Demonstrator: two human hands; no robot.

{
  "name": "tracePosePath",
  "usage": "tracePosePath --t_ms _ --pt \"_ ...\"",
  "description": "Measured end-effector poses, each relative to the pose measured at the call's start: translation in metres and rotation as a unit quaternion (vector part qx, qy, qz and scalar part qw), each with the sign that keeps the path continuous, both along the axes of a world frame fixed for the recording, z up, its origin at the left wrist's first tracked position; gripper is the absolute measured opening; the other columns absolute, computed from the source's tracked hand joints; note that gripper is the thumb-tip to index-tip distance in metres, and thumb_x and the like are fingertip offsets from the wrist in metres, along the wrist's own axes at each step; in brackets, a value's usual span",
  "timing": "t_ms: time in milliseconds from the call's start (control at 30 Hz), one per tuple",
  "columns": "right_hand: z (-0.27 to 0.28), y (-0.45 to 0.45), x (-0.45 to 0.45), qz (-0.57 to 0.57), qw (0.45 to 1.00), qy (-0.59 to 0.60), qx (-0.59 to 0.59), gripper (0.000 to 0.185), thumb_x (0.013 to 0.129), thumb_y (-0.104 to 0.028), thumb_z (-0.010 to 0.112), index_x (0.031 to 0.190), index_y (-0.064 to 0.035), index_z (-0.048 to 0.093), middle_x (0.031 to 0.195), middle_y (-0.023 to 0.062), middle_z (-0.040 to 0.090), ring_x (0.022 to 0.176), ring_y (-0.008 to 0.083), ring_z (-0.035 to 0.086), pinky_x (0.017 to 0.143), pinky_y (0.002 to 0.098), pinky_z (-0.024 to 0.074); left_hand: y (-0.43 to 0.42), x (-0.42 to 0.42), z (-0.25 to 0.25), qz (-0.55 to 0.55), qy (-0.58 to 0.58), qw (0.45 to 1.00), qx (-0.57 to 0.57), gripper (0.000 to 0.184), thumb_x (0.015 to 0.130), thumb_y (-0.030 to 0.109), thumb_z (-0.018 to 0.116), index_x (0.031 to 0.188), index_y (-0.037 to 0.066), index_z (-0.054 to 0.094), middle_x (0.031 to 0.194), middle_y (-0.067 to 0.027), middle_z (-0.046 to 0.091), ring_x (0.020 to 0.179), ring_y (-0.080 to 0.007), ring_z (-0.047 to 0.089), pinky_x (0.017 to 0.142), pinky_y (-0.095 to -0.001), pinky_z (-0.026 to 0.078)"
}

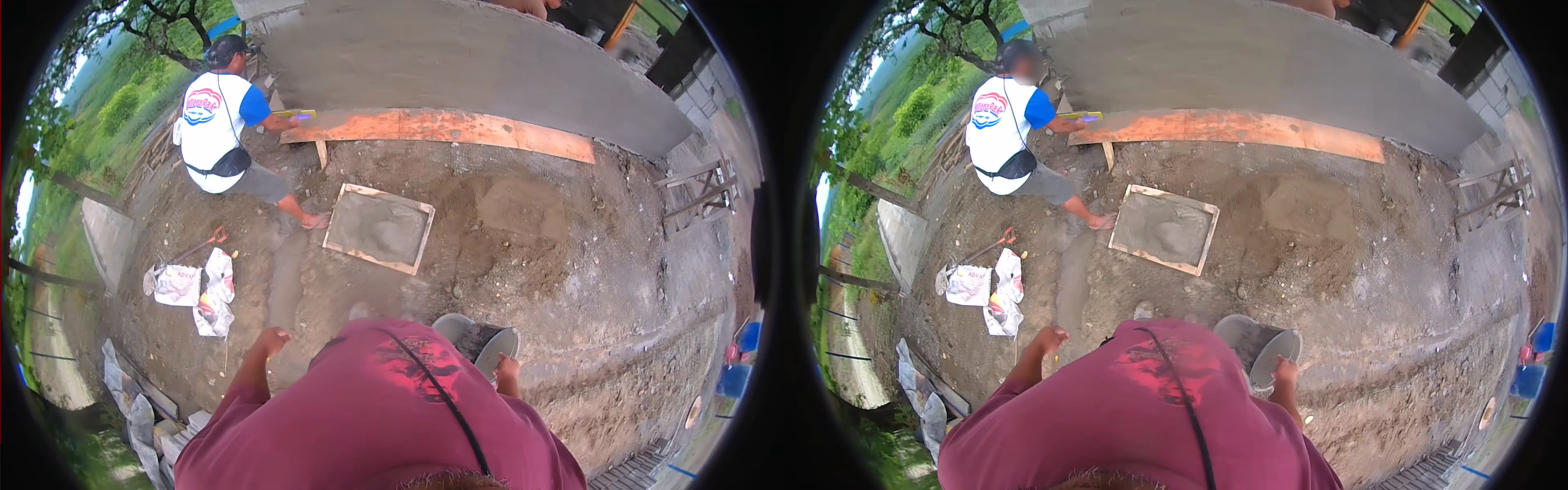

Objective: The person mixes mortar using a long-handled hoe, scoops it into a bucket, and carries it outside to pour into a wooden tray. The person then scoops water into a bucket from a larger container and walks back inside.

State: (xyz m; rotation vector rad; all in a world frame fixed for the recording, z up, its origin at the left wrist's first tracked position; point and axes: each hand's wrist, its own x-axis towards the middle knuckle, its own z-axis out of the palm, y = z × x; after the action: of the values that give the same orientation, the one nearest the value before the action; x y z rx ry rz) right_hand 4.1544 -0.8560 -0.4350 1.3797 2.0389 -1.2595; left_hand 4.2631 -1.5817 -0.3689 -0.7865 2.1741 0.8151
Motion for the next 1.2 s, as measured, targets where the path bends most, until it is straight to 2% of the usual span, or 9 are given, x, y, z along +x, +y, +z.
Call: tracePosePath --t_ms 167,267,367,467,567,667,833,1000,1200 --pt "-0.015 0.006 -0.005 -0.019 0.999 0.024 -0.027 0.025 0.088 -0.026 0.067 0.096 -0.0029 0.064 0.063 0.0098 0.054 0.047 0.0218 0.054 0.042 0.0374 0.0450 0.002 0.002 0.004 0.001 -0.006 1.000 0.001 0.048 0.087 0.039 0.067 0.114 0.000 0.066 0.113 -0.0209 0.068 0.109 -0.0334 0.064 0.091 -0.0391 0.049" --pt "-0.009 0.000 -0.011 -0.030 0.999 0.019 -0.025 0.029 0.085 -0.026 0.068 0.100 -0.0009 0.063 0.067 0.0087 0.056 0.052 0.0209 0.054 0.049 0.0353 0.0473 0.003 0.004 0.004 -0.035 0.055 0.998 -0.026 0.035 0.089 0.032 0.066 0.106 0.001 0.069 0.081 -0.0143 0.070 0.071 -0.0232 0.066 0.072 -0.0371 0.051" --pt "-0.009 0.000 -0.012 -0.013 1.000 0.022 -0.001 0.029 0.085 -0.025 0.069 0.098 -0.0004 0.064 0.069 0.0093 0.058 0.053 0.0211 0.055 0.048 0.0360 0.0467 0.007 0.000 0.002 -0.025 0.052 0.998 -0.024 0.037 0.089 0.036 0.066 0.106 0.003 0.070 0.082 -0.0140 0.070 0.072 -0.0255 0.067 0.073 -0.0375 0.051" --pt "-0.011 0.000 -0.012 -0.040 0.998 0.037 -0.023 0.019 0.087 -0.020 0.067 0.095 -0.0040 0.062 0.064 0.0056 0.052 0.046 0.0172 0.047 0.043 0.0340 0.0422 0.014 -0.004 0.001 0.022 -0.001 1.000 -0.002 0.041 0.087 0.037 0.067 0.113 0.004 0.068 0.112 -0.0202 0.068 0.107 -0.0329 0.064 0.090 -0.0399 0.049" --pt "-0.023 0.004 -0.012 -0.021 0.999 0.045 -0.005 0.019 0.087 -0.022 0.066 0.095 -0.0045 0.061 0.062 0.0052 0.051 0.048 0.0172 0.048 0.043 0.0351 0.0418 0.022 -0.003 0.010 -0.014 -0.002 1.000 -0.010 0.038 0.087 0.037 0.067 0.111 0.007 0.070 0.110 -0.0181 0.069 0.107 -0.0322 0.065 0.090 -0.0392 0.049" --pt "-0.032 0.010 -0.009 -0.040 0.999 0.024 -0.025 0.032 0.087 -0.028 0.067 0.098 0.0018 0.066 0.074 0.0125 0.061 0.055 0.0229 0.057 0.048 0.0376 0.0459 0.027 -0.004 0.022 -0.006 -0.011 1.000 -0.015 0.036 0.088 0.037 0.066 0.109 0.009 0.071 0.110 -0.0171 0.069 0.106 -0.0321 0.065 0.090 -0.0392 0.049" --pt "-0.051 0.024 -0.002 0.122 0.992 0.029 0.006 0.028 0.091 -0.026 0.064 0.097 0.0009 0.062 0.073 0.0120 0.059 0.054 0.0228 0.055 0.046 0.0371 0.0436 0.029 -0.009 0.034 -0.004 -0.012 1.000 -0.019 0.036 0.088 0.038 0.065 0.108 0.009 0.072 0.107 -0.0183 0.069 0.103 -0.0335 0.065 0.090 -0.0410 0.049" --pt "-0.041 0.016 -0.001 0.143 0.988 0.055 0.005 0.026 0.091 -0.025 0.063 0.097 0.0003 0.060 0.067 0.0120 0.057 0.050 0.0225 0.053 0.044 0.0368 0.0411 0.019 -0.006 0.013 -0.019 0.019 0.999 -0.036 0.037 0.087 0.041 0.064 0.105 0.009 0.072 0.102 -0.0196 0.069 0.100 -0.0354 0.065 0.087 -0.0417 0.049" --pt "-0.041 0.013 -0.004 0.173 0.983 0.059 0.004 0.027 0.091 -0.025 0.063 0.096 0.0012 0.059 0.062 0.0129 0.056 0.047 0.0229 0.052 0.042 0.0373 0.0402 0.020 -0.010 0.021 -0.026 0.008 0.999 -0.029 0.038 0.088 0.043 0.063 0.100 0.009 0.073 0.099 -0.0209 0.069 0.097 -0.0358 0.065 0.084 -0.0423 0.049"
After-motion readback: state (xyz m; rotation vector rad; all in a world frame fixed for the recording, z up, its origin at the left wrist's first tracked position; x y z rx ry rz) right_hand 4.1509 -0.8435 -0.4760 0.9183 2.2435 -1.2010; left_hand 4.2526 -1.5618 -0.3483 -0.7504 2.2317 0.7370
